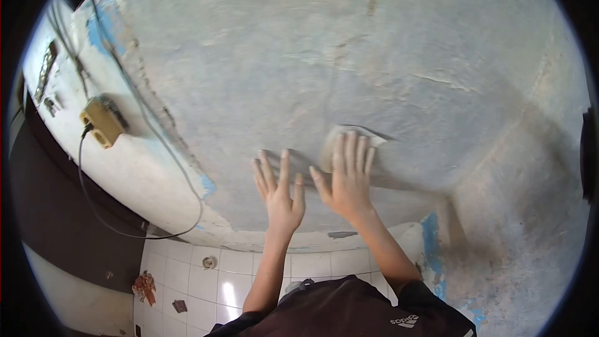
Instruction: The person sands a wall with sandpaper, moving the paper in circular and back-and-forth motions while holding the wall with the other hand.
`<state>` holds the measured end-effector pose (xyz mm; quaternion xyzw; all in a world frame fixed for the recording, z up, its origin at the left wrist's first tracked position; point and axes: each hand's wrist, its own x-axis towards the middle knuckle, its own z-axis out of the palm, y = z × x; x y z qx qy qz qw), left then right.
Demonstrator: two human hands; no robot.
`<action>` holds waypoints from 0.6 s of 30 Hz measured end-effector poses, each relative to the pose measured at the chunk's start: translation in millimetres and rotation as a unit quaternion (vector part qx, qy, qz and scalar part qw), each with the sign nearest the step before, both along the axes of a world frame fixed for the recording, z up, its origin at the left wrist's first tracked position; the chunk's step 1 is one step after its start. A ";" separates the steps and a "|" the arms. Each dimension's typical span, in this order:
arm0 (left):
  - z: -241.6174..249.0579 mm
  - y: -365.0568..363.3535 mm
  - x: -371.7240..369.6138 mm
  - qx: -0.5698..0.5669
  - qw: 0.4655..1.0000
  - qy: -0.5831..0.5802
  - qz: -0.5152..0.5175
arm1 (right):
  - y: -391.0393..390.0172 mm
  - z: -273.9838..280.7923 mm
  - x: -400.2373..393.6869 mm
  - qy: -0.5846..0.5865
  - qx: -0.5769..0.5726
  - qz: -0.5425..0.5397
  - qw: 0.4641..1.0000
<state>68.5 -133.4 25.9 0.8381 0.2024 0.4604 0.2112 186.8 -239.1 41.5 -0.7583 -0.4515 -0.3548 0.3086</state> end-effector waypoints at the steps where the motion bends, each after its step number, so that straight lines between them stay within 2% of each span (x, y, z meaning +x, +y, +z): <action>1: -1.1 9.8 -8.3 0.023 0.999 0.025 -0.002 | 12.5 4.5 -4.9 0.013 0.030 -0.015 0.999; 2: -2.6 19.0 -16.5 0.045 0.998 0.053 -0.006 | 22.3 12.6 -5.4 0.017 0.032 -0.007 0.999; 4: -4.7 38.9 -29.6 0.046 0.997 0.061 -0.008 | 37.2 58.1 -6.0 -0.046 0.076 -0.028 0.996; 7: -2.7 65.8 -48.1 0.075 0.995 0.065 -0.014 | 61.4 105.3 -12.4 -0.105 0.080 -0.015 0.991; 10: -1.1 91.5 -65.9 0.087 0.992 0.092 -0.006 | 85.8 92.9 -39.5 -0.085 0.043 -0.018 0.995; 13: -4.2 109.7 -73.0 0.087 0.995 0.047 -0.009 | 100.7 6.0 -62.3 -0.020 0.005 0.001 1.000; 15: -9.8 118.4 -79.2 0.085 0.994 0.061 -0.028 | 105.2 -39.0 -72.2 0.012 0.027 -0.018 0.999; 17: -11.9 122.8 -74.7 0.078 0.993 0.070 -0.052 | 104.5 -33.5 -74.2 0.029 0.053 -0.022 0.998; 18: -13.2 123.2 -74.6 0.080 0.993 0.066 -0.053 | 103.0 -8.7 -72.8 0.024 0.074 -0.025 0.997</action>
